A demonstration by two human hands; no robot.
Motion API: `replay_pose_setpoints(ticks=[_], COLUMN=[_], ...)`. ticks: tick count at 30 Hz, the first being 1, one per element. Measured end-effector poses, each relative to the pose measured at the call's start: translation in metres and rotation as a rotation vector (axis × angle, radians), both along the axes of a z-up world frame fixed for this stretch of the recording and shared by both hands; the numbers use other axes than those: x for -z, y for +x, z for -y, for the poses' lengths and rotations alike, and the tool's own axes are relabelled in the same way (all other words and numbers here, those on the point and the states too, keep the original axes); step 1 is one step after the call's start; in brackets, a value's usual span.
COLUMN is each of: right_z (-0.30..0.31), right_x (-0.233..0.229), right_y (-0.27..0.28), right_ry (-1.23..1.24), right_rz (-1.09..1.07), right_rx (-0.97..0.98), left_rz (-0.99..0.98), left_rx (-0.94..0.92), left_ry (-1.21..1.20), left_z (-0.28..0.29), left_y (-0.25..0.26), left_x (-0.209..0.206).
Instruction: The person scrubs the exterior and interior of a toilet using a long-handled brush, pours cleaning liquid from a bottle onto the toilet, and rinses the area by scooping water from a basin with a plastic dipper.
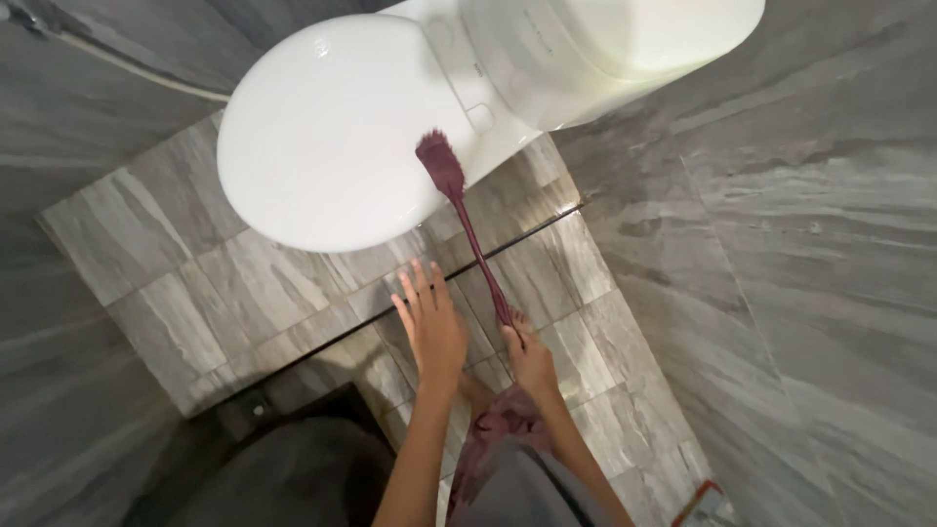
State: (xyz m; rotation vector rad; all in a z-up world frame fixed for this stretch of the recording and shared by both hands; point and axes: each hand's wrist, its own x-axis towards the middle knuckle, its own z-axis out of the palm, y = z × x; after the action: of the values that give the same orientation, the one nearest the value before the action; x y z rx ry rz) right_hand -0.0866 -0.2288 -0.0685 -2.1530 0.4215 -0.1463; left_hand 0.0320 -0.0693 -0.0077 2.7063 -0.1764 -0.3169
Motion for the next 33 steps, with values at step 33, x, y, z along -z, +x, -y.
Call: replay_pose_setpoints(ticks=[33], right_z=[0.03], right_x=[-0.009], right_y=[0.036], right_ry=[0.135], right_rz=[-0.476], right_rx=[0.067], left_rz=[-0.016], left_rx=[-0.083], left_ry=[-0.054], left_z=[0.042], left_y=[0.023], left_x=[0.005])
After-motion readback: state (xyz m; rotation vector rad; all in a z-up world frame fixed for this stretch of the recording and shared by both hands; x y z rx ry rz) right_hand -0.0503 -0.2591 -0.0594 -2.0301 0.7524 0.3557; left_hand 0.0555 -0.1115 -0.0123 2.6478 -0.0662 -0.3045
